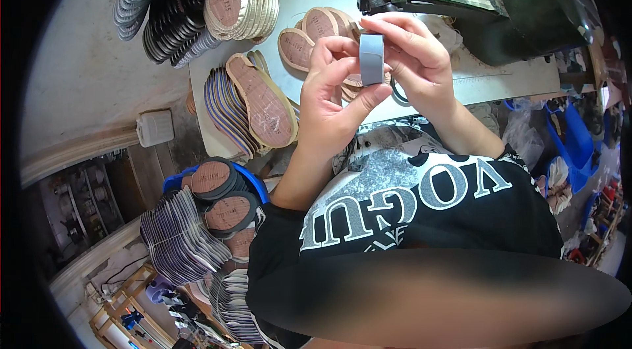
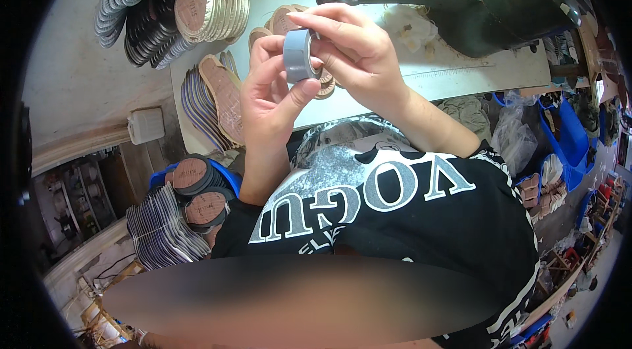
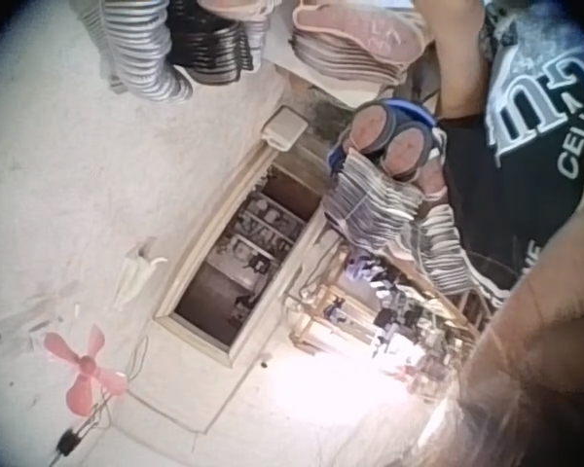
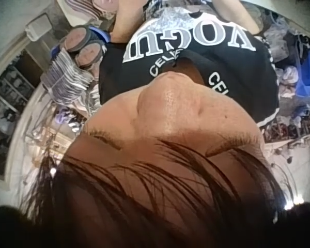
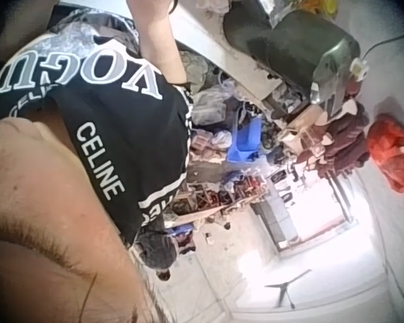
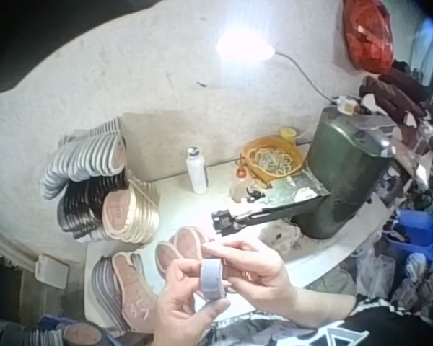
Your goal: The person is preparing shoe components, including applying tape and handling soles.
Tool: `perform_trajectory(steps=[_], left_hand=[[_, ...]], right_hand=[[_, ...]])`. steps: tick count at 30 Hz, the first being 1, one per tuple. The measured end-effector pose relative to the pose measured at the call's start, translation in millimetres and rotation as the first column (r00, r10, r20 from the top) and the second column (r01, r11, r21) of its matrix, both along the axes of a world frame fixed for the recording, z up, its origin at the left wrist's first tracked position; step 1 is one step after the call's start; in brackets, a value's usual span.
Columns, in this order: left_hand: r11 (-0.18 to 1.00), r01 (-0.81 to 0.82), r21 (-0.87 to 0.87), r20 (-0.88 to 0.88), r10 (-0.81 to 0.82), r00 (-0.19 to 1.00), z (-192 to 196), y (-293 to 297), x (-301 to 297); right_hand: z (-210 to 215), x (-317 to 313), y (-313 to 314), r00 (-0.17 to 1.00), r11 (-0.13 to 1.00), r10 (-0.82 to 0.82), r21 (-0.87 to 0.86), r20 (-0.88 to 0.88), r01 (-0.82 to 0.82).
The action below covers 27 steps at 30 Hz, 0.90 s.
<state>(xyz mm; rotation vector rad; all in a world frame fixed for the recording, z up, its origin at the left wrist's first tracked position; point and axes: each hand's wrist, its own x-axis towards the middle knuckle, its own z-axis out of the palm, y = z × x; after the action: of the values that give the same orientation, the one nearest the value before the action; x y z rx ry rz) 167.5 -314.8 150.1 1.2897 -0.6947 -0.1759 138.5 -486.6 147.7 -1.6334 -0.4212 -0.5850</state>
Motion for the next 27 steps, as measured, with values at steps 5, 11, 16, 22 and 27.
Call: perform_trajectory(steps=[5,11,16,22,27], left_hand=[[0.963,-0.21,0.17,0.174,0.18,0.968,2.7,-3.4,-3.1],[0.848,-0.461,0.26,0.402,0.339,0.851,-2.4,-5.7,-7.3],[0.83,-0.532,0.169,0.515,0.385,0.765,-0.3,-13.0,-3.3],[0.917,-0.376,0.134,0.399,0.298,0.867,-0.9,-18.7,-5.5],[0.887,-0.438,0.146,0.509,0.313,0.802,-4.3,-20.6,-3.0]], right_hand=[[1.6,-5.6,-6.1,0.999,0.999,-0.007,-0.037,0.045,0.009],[-11.8,-4.2,2.1,0.987,0.999,-0.049,0.024,0.154,0.046],[-10.2,-8.2,2.0,0.984,0.989,-0.144,0.04,0.102,0.14],[-4.3,-3.6,-5.0,0.969,0.974,-0.22,-0.029,0.108,0.224],[-12.6,-0.8,-3.3,0.947,0.946,-0.311,-0.071,0.083,0.317]])
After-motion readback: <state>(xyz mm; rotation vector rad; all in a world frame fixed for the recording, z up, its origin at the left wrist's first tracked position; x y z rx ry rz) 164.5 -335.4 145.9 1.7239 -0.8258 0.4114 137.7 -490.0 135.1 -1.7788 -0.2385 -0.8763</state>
